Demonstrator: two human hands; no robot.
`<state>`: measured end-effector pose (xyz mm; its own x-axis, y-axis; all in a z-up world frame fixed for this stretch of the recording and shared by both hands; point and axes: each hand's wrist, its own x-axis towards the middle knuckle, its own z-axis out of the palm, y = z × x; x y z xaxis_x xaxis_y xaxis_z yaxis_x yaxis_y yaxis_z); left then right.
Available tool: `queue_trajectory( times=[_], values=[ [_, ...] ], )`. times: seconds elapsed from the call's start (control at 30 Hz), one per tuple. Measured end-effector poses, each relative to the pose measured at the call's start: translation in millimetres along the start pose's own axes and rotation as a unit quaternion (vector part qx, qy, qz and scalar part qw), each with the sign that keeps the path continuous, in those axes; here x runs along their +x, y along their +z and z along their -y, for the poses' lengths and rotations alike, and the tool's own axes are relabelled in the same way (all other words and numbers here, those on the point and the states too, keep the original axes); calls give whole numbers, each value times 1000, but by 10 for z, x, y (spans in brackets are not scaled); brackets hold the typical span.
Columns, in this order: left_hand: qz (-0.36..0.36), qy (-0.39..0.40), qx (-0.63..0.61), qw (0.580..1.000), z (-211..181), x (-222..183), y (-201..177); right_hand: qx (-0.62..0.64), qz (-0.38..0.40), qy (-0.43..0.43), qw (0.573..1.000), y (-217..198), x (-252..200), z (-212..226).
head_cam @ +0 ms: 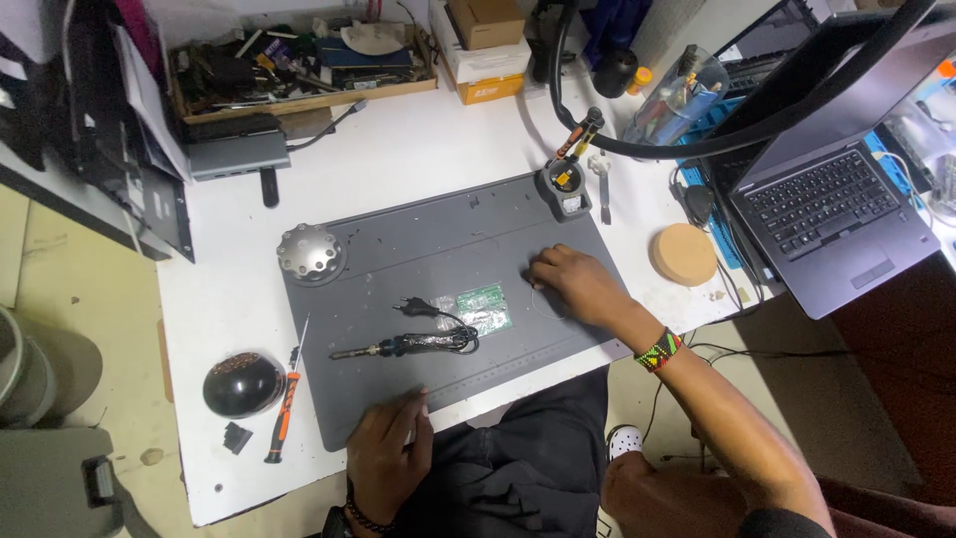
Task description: Disassembling a laptop component and handling a small circuit board using a screwdriver
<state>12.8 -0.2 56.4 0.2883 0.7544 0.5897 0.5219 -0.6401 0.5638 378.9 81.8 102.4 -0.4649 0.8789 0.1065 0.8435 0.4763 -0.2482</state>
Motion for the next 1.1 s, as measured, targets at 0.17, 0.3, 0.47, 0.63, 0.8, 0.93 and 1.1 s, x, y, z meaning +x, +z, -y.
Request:
queue_trajectory(
  times=[0.17,0.3,0.47,0.63,0.8,0.93,1.1],
  values=[
    [-8,5,-29,1000,33,-45,-46,-45,-51,-55,996,109,-83,52],
    [15,-7,-41,999,2,-24,-95,-147,-68,-98,982,276,-172,-38],
    [17,6,-41,999,4,5,-76,9,-83,30,996,77,176,77],
    [6,13,-29,999,35,-44,-25,110,-171,129,971,224,643,57],
    [31,6,-24,999,74,-86,-27,-26,-85,201,976,229,848,21],
    [0,21,-27,999,-33,17,-76,50,-139,171,974,256,779,-243],
    [-11,37,-27,999,-53,142,-106,8,-72,139,988,340,1003,-158]
  ],
)
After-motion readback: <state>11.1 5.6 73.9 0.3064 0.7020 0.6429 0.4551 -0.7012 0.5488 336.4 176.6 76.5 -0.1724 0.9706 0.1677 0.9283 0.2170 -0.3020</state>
